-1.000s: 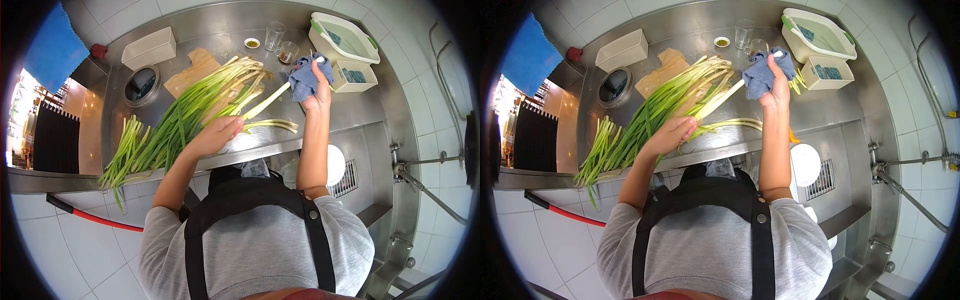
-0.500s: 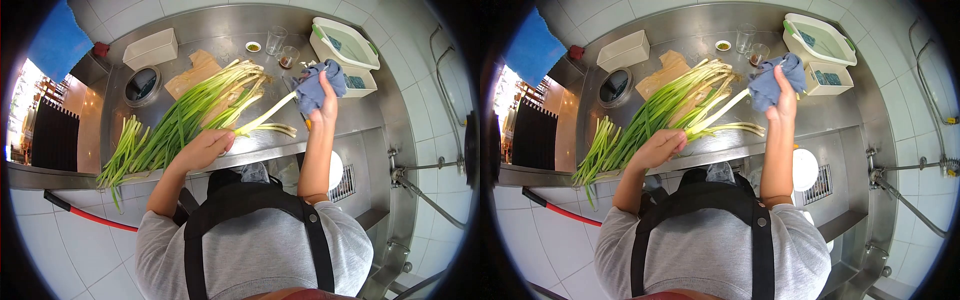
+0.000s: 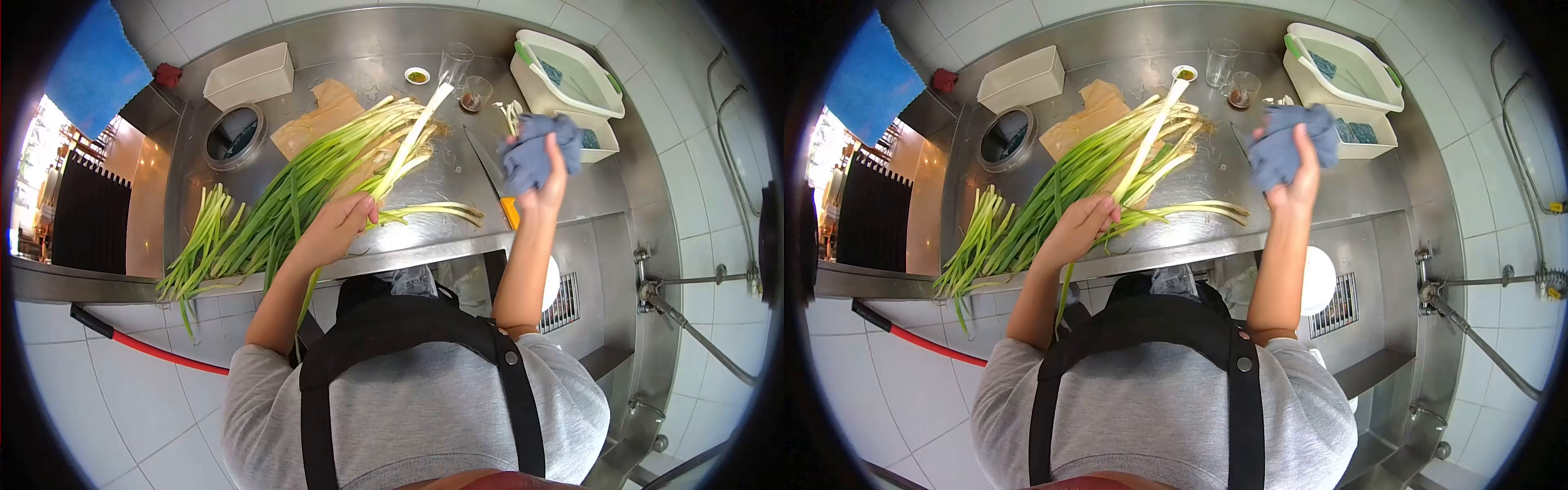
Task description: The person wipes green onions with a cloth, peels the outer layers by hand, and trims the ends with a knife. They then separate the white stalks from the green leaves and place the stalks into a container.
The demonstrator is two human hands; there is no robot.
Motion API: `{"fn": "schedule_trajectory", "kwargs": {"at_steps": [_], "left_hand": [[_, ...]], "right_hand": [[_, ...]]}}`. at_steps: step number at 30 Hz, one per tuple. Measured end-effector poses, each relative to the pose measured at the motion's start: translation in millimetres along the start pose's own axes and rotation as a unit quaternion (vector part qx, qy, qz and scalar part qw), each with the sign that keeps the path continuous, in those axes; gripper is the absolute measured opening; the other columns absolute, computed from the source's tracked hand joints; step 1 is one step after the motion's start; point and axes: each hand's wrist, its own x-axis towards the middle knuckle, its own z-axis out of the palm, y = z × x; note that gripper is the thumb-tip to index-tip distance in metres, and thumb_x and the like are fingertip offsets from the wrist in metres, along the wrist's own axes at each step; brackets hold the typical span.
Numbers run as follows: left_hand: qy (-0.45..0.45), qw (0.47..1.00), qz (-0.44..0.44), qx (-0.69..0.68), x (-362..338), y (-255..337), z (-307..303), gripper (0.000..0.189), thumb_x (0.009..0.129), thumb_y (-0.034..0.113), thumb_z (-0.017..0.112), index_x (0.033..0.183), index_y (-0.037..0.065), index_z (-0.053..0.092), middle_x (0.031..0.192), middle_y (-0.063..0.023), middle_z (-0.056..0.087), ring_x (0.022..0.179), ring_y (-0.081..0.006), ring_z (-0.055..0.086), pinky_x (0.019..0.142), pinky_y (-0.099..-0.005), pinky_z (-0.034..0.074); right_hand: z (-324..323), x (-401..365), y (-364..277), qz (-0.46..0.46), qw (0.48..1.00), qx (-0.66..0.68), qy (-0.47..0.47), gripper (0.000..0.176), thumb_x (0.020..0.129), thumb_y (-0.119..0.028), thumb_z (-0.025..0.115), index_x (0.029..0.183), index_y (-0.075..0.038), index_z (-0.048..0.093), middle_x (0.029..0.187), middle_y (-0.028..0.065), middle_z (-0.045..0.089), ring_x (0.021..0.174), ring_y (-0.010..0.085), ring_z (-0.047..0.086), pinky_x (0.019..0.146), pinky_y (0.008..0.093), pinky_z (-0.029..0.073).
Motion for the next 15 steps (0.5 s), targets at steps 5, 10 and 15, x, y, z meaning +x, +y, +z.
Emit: {"fn": "schedule_trajectory", "kwargs": {"at_steps": [5, 10, 15], "left_hand": [[-0.002, 0.998, -0.024, -0.063, 7, -1, 5, 0.033, 0.099, 0.029, 0.036, 0.079, 0.006, 0.049, 0.060, 0.0058, 0.031, 0.054, -0.0039, 0.027, 0.048, -0.0198, 0.024], [0.037, 0.999, 0.029, 0.013, 21, -28, 28, 0.029, 0.097, 0.022, 0.039, 0.086, -0.001, 0.054, 0.065, -0.0079, 0.050, 0.061, -0.0161, 0.048, 0.060, -0.0304, 0.039], [0.074, 0.987, 0.073, 0.121, 18, -26, 34, 0.029, 0.097, 0.021, 0.038, 0.105, 0.000, 0.056, 0.078, -0.0062, 0.059, 0.072, -0.0163, 0.053, 0.070, -0.0290, 0.044]], "right_hand": [[9, -48, 64, 0.215, 0.968, 0.038, -0.122, 0.039, 0.091, -0.029, 0.053, 0.119, -0.003, 0.048, 0.106, 0.0163, 0.061, 0.089, 0.0313, 0.064, 0.079, 0.0415, 0.053], [41, -104, 123, 0.216, 0.973, -0.014, -0.074, 0.038, 0.082, -0.008, 0.067, 0.116, -0.004, 0.052, 0.103, 0.0074, 0.062, 0.090, 0.0180, 0.061, 0.078, 0.0330, 0.051], [42, -67, 111, 0.301, 0.949, -0.082, -0.050, 0.020, 0.081, -0.011, 0.068, 0.097, -0.005, 0.059, 0.090, 0.0067, 0.063, 0.081, 0.0169, 0.062, 0.070, 0.0320, 0.052]]}}
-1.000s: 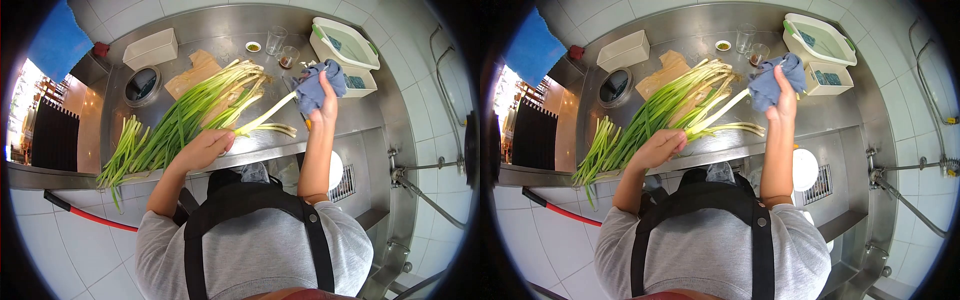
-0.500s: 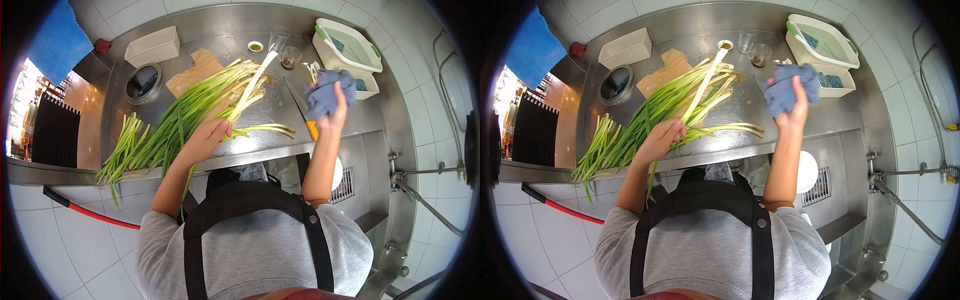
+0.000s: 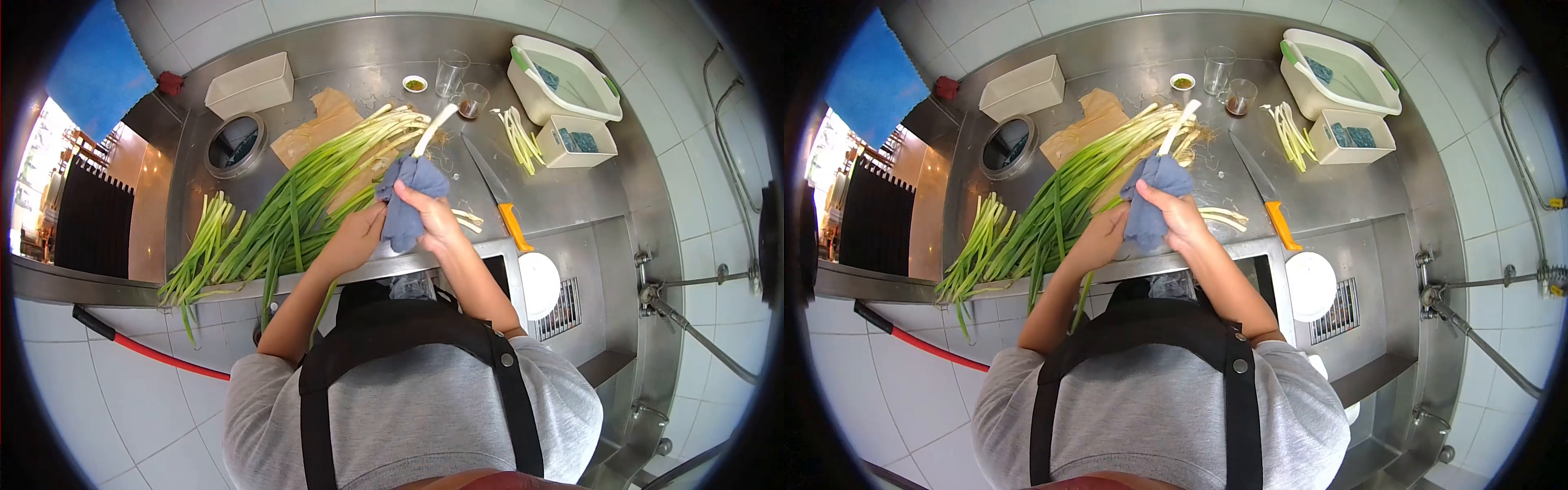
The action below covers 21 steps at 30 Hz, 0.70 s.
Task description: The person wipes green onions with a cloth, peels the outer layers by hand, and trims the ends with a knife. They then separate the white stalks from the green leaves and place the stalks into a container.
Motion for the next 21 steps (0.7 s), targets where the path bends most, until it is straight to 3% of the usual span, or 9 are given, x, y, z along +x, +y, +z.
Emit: {"fn": "schedule_trajectory", "kwargs": {"at_steps": [3, 6, 9, 13, 14, 16, 17, 20, 21], "left_hand": [[-0.040, 0.992, -0.095, -0.067, -1, 20, -14, 0.029, 0.098, 0.023, 0.037, 0.092, 0.001, 0.055, 0.068, -0.0012, 0.049, 0.062, -0.0104, 0.045, 0.059, -0.0251, 0.039], [-0.047, 0.995, -0.048, -0.068, -5, 19, -21, 0.031, 0.099, 0.025, 0.036, 0.080, 0.004, 0.050, 0.063, 0.0032, 0.038, 0.057, -0.0062, 0.035, 0.052, -0.0223, 0.032], [-0.090, 0.987, -0.090, -0.097, -19, 14, -30, 0.033, 0.099, 0.026, 0.036, 0.074, 0.007, 0.045, 0.063, 0.0045, 0.034, 0.056, -0.0057, 0.031, 0.051, -0.0219, 0.030], [-0.088, 0.986, -0.099, -0.103, -37, 12, -30, 0.035, 0.098, 0.025, 0.037, 0.072, 0.004, 0.045, 0.060, 0.0002, 0.038, 0.058, -0.0111, 0.035, 0.055, -0.0273, 0.034], [-0.092, 0.983, -0.101, -0.122, -39, 15, -32, 0.034, 0.099, 0.027, 0.036, 0.072, 0.007, 0.044, 0.061, 0.0032, 0.034, 0.056, -0.0077, 0.031, 0.051, -0.0235, 0.030], [-0.096, 0.979, -0.103, -0.145, -47, 23, -41, 0.034, 0.099, 0.029, 0.035, 0.073, 0.009, 0.043, 0.061, 0.0061, 0.030, 0.054, -0.0042, 0.027, 0.047, -0.0197, 0.025], [-0.092, 0.966, -0.154, -0.188, -54, 26, -51, 0.034, 0.099, 0.030, 0.035, 0.074, 0.009, 0.043, 0.060, 0.0066, 0.029, 0.052, -0.0037, 0.025, 0.045, -0.0194, 0.023], [-0.051, 0.948, -0.203, -0.238, -67, 22, -66, 0.034, 0.099, 0.033, 0.035, 0.075, 0.010, 0.042, 0.058, 0.0078, 0.026, 0.048, -0.0026, 0.021, 0.041, -0.0191, 0.018], [-0.047, 0.947, -0.210, -0.238, -68, 21, -69, 0.034, 0.099, 0.033, 0.035, 0.075, 0.010, 0.042, 0.059, 0.0078, 0.026, 0.048, -0.0026, 0.021, 0.042, -0.0190, 0.018]], "right_hand": [[5, 6, -15, -0.037, 0.998, -0.008, -0.057, 0.024, 0.081, -0.013, 0.068, 0.100, -0.003, 0.058, 0.088, 0.0118, 0.064, 0.077, 0.0225, 0.064, 0.066, 0.0342, 0.054], [5, 15, -27, -0.072, 0.995, -0.010, -0.063, 0.025, 0.081, -0.014, 0.068, 0.102, -0.003, 0.057, 0.088, 0.0117, 0.064, 0.077, 0.0233, 0.064, 0.067, 0.0356, 0.054], [-13, 26, -51, -0.081, 0.996, 0.022, -0.037, 0.027, 0.081, -0.017, 0.068, 0.101, -0.003, 0.057, 0.088, 0.0118, 0.064, 0.078, 0.0237, 0.064, 0.069, 0.0374, 0.055], [-16, 16, -71, -0.150, 0.989, -0.012, -0.013, 0.026, 0.083, -0.021, 0.067, 0.100, -0.004, 0.058, 0.088, 0.0116, 0.063, 0.079, 0.0237, 0.064, 0.071, 0.0393, 0.054], [-19, 16, -76, -0.148, 0.989, -0.012, -0.011, 0.026, 0.083, -0.021, 0.067, 0.100, -0.004, 0.058, 0.088, 0.0116, 0.063, 0.079, 0.0237, 0.064, 0.071, 0.0393, 0.054], [-34, 19, -96, -0.227, 0.966, 0.035, 0.115, 0.024, 0.084, -0.022, 0.065, 0.100, -0.005, 0.058, 0.089, 0.0104, 0.063, 0.080, 0.0221, 0.063, 0.073, 0.0380, 0.053], [-50, 21, -115, -0.272, 0.951, 0.060, 0.136, 0.023, 0.085, -0.021, 0.064, 0.101, -0.005, 0.059, 0.088, 0.0098, 0.063, 0.080, 0.0214, 0.063, 0.073, 0.0370, 0.053], [-87, 22, -150, -0.364, 0.920, 0.005, 0.142, 0.021, 0.086, -0.019, 0.062, 0.101, -0.005, 0.059, 0.088, 0.0088, 0.063, 0.080, 0.0202, 0.063, 0.073, 0.0342, 0.052], [-84, 17, -148, -0.329, 0.936, -0.026, 0.122, 0.020, 0.085, -0.016, 0.063, 0.101, -0.005, 0.058, 0.088, 0.0084, 0.063, 0.079, 0.0195, 0.063, 0.072, 0.0342, 0.052]]}}
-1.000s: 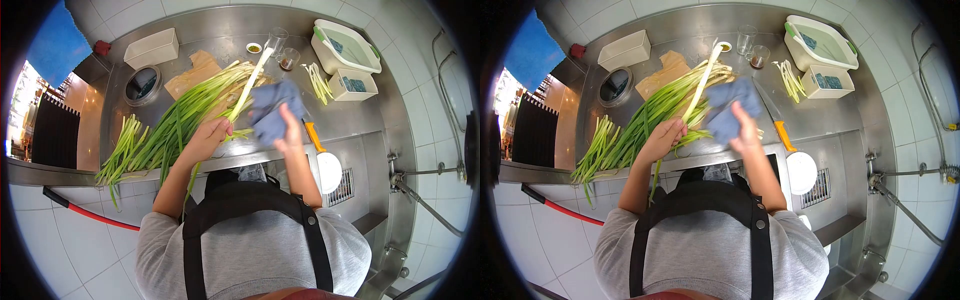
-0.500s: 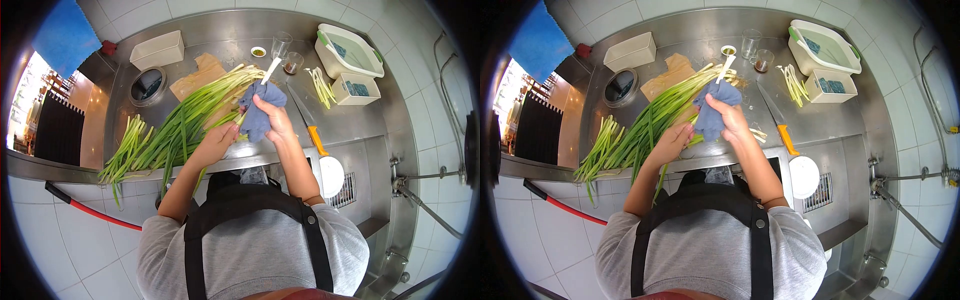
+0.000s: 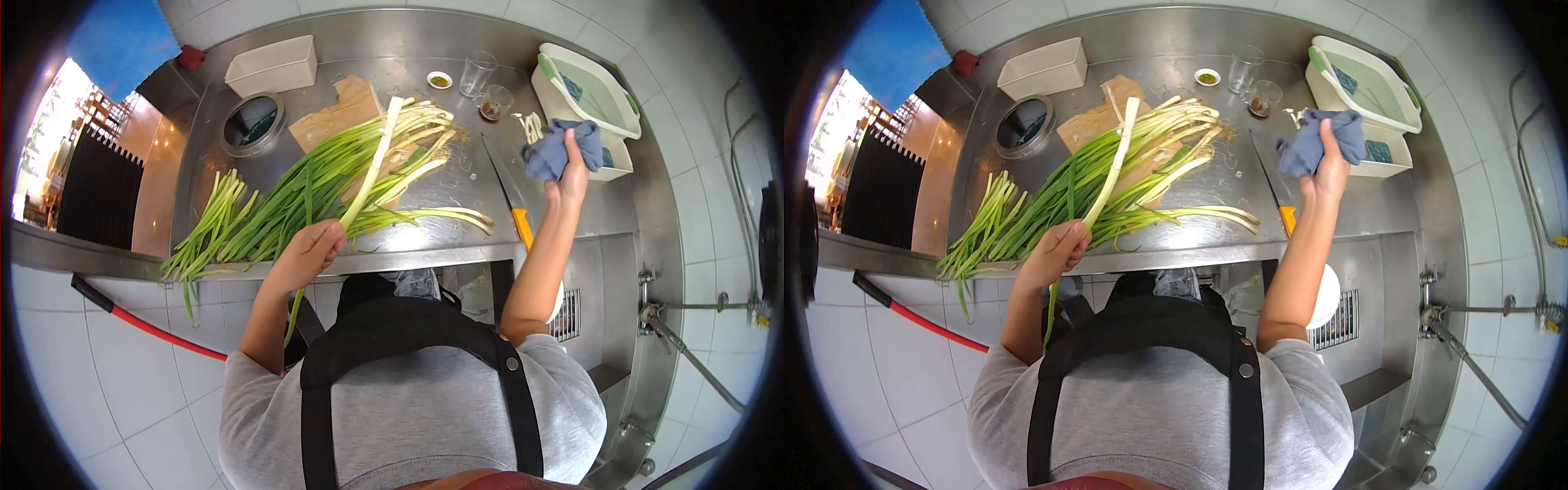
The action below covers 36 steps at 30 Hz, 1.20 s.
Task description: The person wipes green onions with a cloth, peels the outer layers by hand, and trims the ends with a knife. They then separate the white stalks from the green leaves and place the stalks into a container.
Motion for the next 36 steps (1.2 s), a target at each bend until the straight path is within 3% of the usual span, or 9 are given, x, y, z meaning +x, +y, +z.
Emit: {"fn": "schedule_trajectory", "kwargs": {"at_steps": [8, 10, 13, 14, 17, 20, 23, 27, 36], "left_hand": [[0.000, 0.999, 0.038, 0.035, 13, 3, 2, 0.034, 0.099, 0.033, 0.035, 0.075, 0.010, 0.042, 0.060, 0.0070, 0.028, 0.049, -0.0029, 0.022, 0.042, -0.0187, 0.020], [-0.006, 0.998, 0.039, 0.056, 16, 1, 3, 0.035, 0.099, 0.033, 0.035, 0.075, 0.010, 0.043, 0.061, 0.0069, 0.028, 0.050, -0.0031, 0.024, 0.043, -0.0183, 0.021], [-0.016, 0.993, 0.052, 0.109, 25, -6, 5, 0.035, 0.099, 0.032, 0.036, 0.073, 0.009, 0.043, 0.060, 0.0061, 0.031, 0.053, -0.0044, 0.027, 0.046, -0.0195, 0.025], [-0.024, 0.992, 0.052, 0.110, 28, -8, 8, 0.035, 0.099, 0.032, 0.036, 0.073, 0.009, 0.043, 0.060, 0.0061, 0.031, 0.053, -0.0044, 0.027, 0.046, -0.0195, 0.025], [-0.027, 0.982, 0.074, 0.169, 34, -7, 18, 0.036, 0.099, 0.029, 0.037, 0.071, 0.007, 0.045, 0.060, 0.0037, 0.035, 0.055, -0.0071, 0.031, 0.050, -0.0225, 0.029], [-0.026, 0.969, 0.102, 0.224, 33, 1, 23, 0.036, 0.098, 0.027, 0.038, 0.071, 0.004, 0.046, 0.060, 0.0013, 0.038, 0.057, -0.0096, 0.034, 0.053, -0.0254, 0.032], [-0.020, 0.966, 0.093, 0.242, 33, 2, 22, 0.036, 0.097, 0.026, 0.040, 0.072, 0.001, 0.046, 0.061, -0.0072, 0.043, 0.060, -0.0173, 0.039, 0.060, -0.0312, 0.037], [-0.009, 0.969, 0.114, 0.219, 35, 1, 22, 0.035, 0.097, 0.026, 0.040, 0.073, 0.000, 0.046, 0.061, -0.0073, 0.043, 0.061, -0.0169, 0.040, 0.060, -0.0307, 0.037], [-0.027, 0.982, 0.084, 0.166, 31, -11, 13, 0.034, 0.098, 0.026, 0.037, 0.072, 0.005, 0.045, 0.064, 0.0029, 0.037, 0.059, -0.0085, 0.033, 0.055, -0.0241, 0.032]], "right_hand": [[-18, -74, 129, 0.191, 0.945, -0.214, -0.157, 0.038, 0.080, -0.015, 0.068, 0.113, -0.003, 0.054, 0.094, 0.0098, 0.063, 0.088, 0.0201, 0.062, 0.074, 0.0302, 0.051], [-21, -84, 136, 0.025, 0.753, -0.558, -0.348, 0.045, 0.080, -0.013, 0.069, 0.119, 0.000, 0.053, 0.095, 0.0082, 0.063, 0.088, 0.0195, 0.062, 0.075, 0.0305, 0.050], [15, -83, 92, -0.099, 0.734, -0.598, -0.305, 0.048, 0.079, -0.017, 0.070, 0.121, 0.001, 0.053, 0.094, 0.0066, 0.063, 0.084, 0.0145, 0.062, 0.075, 0.0272, 0.049], [38, -85, 80, -0.017, 0.893, -0.365, -0.262, 0.045, 0.080, -0.024, 0.070, 0.116, -0.001, 0.057, 0.089, 0.0113, 0.063, 0.067, 0.0148, 0.059, 0.063, 0.0286, 0.049], [74, -92, 39, -0.256, 0.821, -0.444, -0.251, 0.041, 0.078, -0.021, 0.069, 0.114, -0.006, 0.059, 0.086, 0.0107, 0.063, 0.058, 0.0162, 0.057, 0.056, 0.0293, 0.047], [88, -89, 23, -0.176, 0.738, -0.569, -0.317, 0.030, 0.077, -0.011, 0.068, 0.106, -0.007, 0.062, 0.080, 0.0097, 0.063, 0.059, 0.0192, 0.058, 0.055, 0.0302, 0.047], [65, -62, 61, -0.289, 0.753, -0.484, -0.340, 0.023, 0.081, -0.005, 0.064, 0.104, -0.005, 0.063, 0.074, 0.0041, 0.062, 0.058, 0.0075, 0.054, 0.052, 0.0234, 0.044], [68, -66, 63, -0.275, 0.818, -0.427, -0.270, 0.008, 0.082, -0.006, 0.062, 0.089, -0.004, 0.065, 0.071, 0.0110, 0.063, 0.060, 0.0181, 0.063, 0.056, 0.0289, 0.049], [40, -11, 32, -0.357, 0.874, -0.323, 0.068, 0.011, 0.091, -0.006, 0.050, 0.091, -0.002, 0.061, 0.072, 0.0043, 0.061, 0.060, 0.0094, 0.058, 0.055, 0.0221, 0.047]]}}
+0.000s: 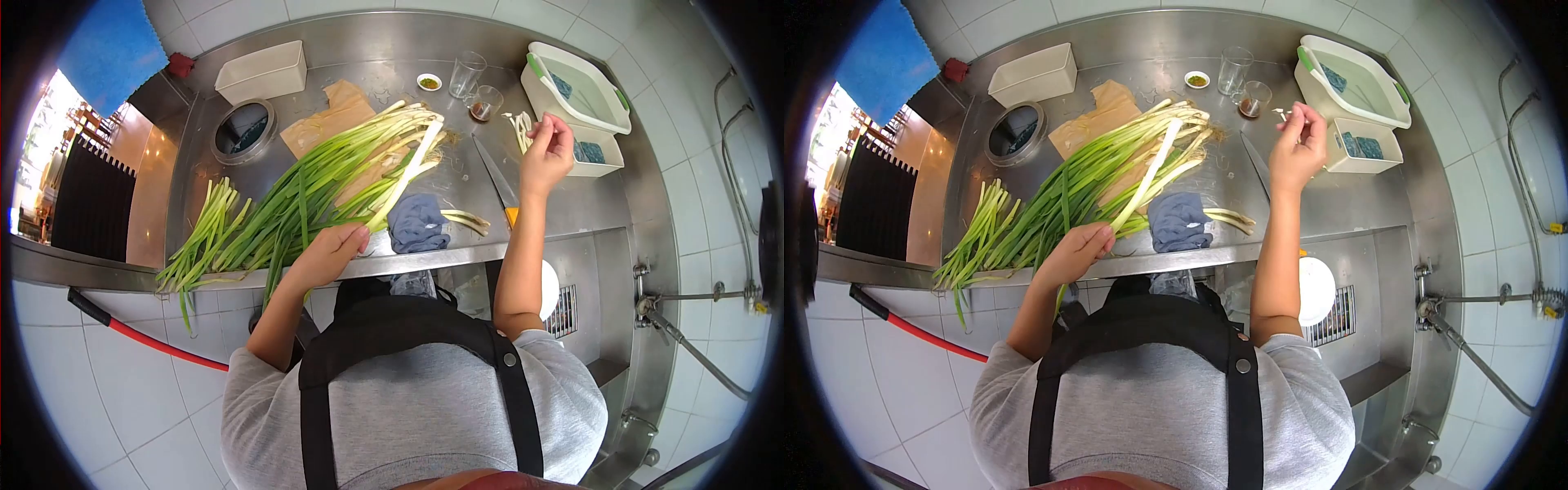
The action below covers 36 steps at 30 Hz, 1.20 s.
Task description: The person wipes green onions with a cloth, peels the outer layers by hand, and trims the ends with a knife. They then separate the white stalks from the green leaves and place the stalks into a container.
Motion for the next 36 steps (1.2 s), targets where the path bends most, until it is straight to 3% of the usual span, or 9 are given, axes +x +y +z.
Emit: {"fn": "schedule_trajectory", "kwargs": {"at_steps": [3, 5, 6, 9, 11, 19, 28, 34, 36], "left_hand": [[-0.002, 1.000, -0.004, 0.001, 7, -1, 4, 0.035, 0.098, 0.027, 0.037, 0.072, 0.005, 0.045, 0.064, 0.0029, 0.038, 0.060, -0.0083, 0.034, 0.056, -0.0242, 0.033], [-0.003, 1.000, 0.005, 0.016, 12, 0, 6, 0.035, 0.098, 0.027, 0.038, 0.072, 0.005, 0.045, 0.064, 0.0028, 0.038, 0.061, -0.0083, 0.035, 0.056, -0.0243, 0.033], [-0.006, 1.000, 0.010, 0.015, 13, 1, 8, 0.035, 0.098, 0.027, 0.038, 0.072, 0.005, 0.045, 0.064, 0.0027, 0.038, 0.061, -0.0083, 0.035, 0.056, -0.0244, 0.033], [-0.011, 1.000, 0.011, 0.025, 15, 5, 10, 0.035, 0.097, 0.027, 0.039, 0.071, 0.004, 0.045, 0.062, -0.0010, 0.040, 0.060, -0.0116, 0.037, 0.058, -0.0271, 0.035], [-0.012, 0.999, 0.005, 0.036, 15, 6, 10, 0.035, 0.097, 0.026, 0.040, 0.071, 0.002, 0.045, 0.061, -0.0045, 0.041, 0.060, -0.0148, 0.040, 0.059, -0.0297, 0.037], [-0.094, 0.981, -0.083, -0.149, 15, 7, 14, 0.036, 0.098, 0.033, 0.039, 0.070, 0.010, 0.044, 0.060, 0.0069, 0.031, 0.054, -0.0045, 0.029, 0.048, -0.0204, 0.027], [-0.160, 0.952, -0.120, -0.232, 17, 3, 13, 0.037, 0.098, 0.037, 0.037, 0.073, 0.010, 0.040, 0.059, 0.0084, 0.026, 0.047, -0.0032, 0.020, 0.041, -0.0199, 0.016], [-0.146, 0.959, -0.122, -0.211, 16, 2, 15, 0.037, 0.098, 0.039, 0.038, 0.072, 0.012, 0.041, 0.059, 0.0095, 0.026, 0.049, -0.0018, 0.021, 0.042, -0.0171, 0.019], [-0.129, 0.969, -0.109, -0.181, 15, 5, 17, 0.037, 0.098, 0.038, 0.038, 0.072, 0.011, 0.042, 0.060, 0.0085, 0.028, 0.051, -0.0029, 0.024, 0.044, -0.0183, 0.023]], "right_hand": [[4, -26, 3, 0.109, 0.961, 0.153, -0.203, 0.020, 0.096, -0.012, 0.042, 0.101, -0.001, 0.059, 0.077, 0.0016, 0.056, 0.065, 0.0064, 0.051, 0.061, 0.0206, 0.043], [13, -52, -1, 0.252, 0.874, 0.266, -0.320, 0.021, 0.096, -0.016, 0.045, 0.101, -0.001, 0.059, 0.076, 0.0003, 0.055, 0.065, 0.0063, 0.050, 0.059, 0.0207, 0.042], [17, -66, -4, 0.271, 0.866, 0.251, -0.337, 0.023, 0.096, -0.020, 0.047, 0.105, -0.001, 0.058, 0.076, 0.0003, 0.054, 0.066, 0.0077, 0.049, 0.058, 0.0216, 0.040], [18, -83, -10, 0.234, 0.873, 0.158, -0.398, 0.020, 0.094, -0.017, 0.050, 0.096, -0.001, 0.061, 0.065, -0.0029, 0.051, 0.057, 0.0041, 0.044, 0.051, 0.0184, 0.035], [18, -83, -17, 0.242, 0.873, 0.164, -0.389, 0.020, 0.094, -0.016, 0.050, 0.094, 0.000, 0.062, 0.063, -0.0034, 0.051, 0.055, 0.0036, 0.043, 0.050, 0.0179, 0.034], [12, -86, -19, 0.242, 0.878, 0.203, -0.359, 0.019, 0.094, -0.011, 0.047, 0.090, 0.002, 0.061, 0.064, -0.0017, 0.052, 0.053, 0.0042, 0.045, 0.050, 0.0185, 0.037], [13, -93, -17, 0.208, 0.908, 0.216, -0.292, 0.018, 0.096, -0.013, 0.043, 0.087, -0.002, 0.055, 0.067, -0.0026, 0.050, 0.055, 0.0037, 0.043, 0.050, 0.0184, 0.036], [11, -88, -30, 0.255, 0.881, 0.299, -0.263, 0.010, 0.093, -0.009, 0.050, 0.088, -0.003, 0.056, 0.069, -0.0037, 0.053, 0.057, 0.0013, 0.044, 0.050, 0.0168, 0.034], [13, -89, -29, 0.193, 0.917, 0.237, -0.258, 0.005, 0.091, -0.006, 0.054, 0.089, -0.002, 0.057, 0.071, -0.0050, 0.053, 0.058, -0.0005, 0.043, 0.050, 0.0156, 0.033]]}}
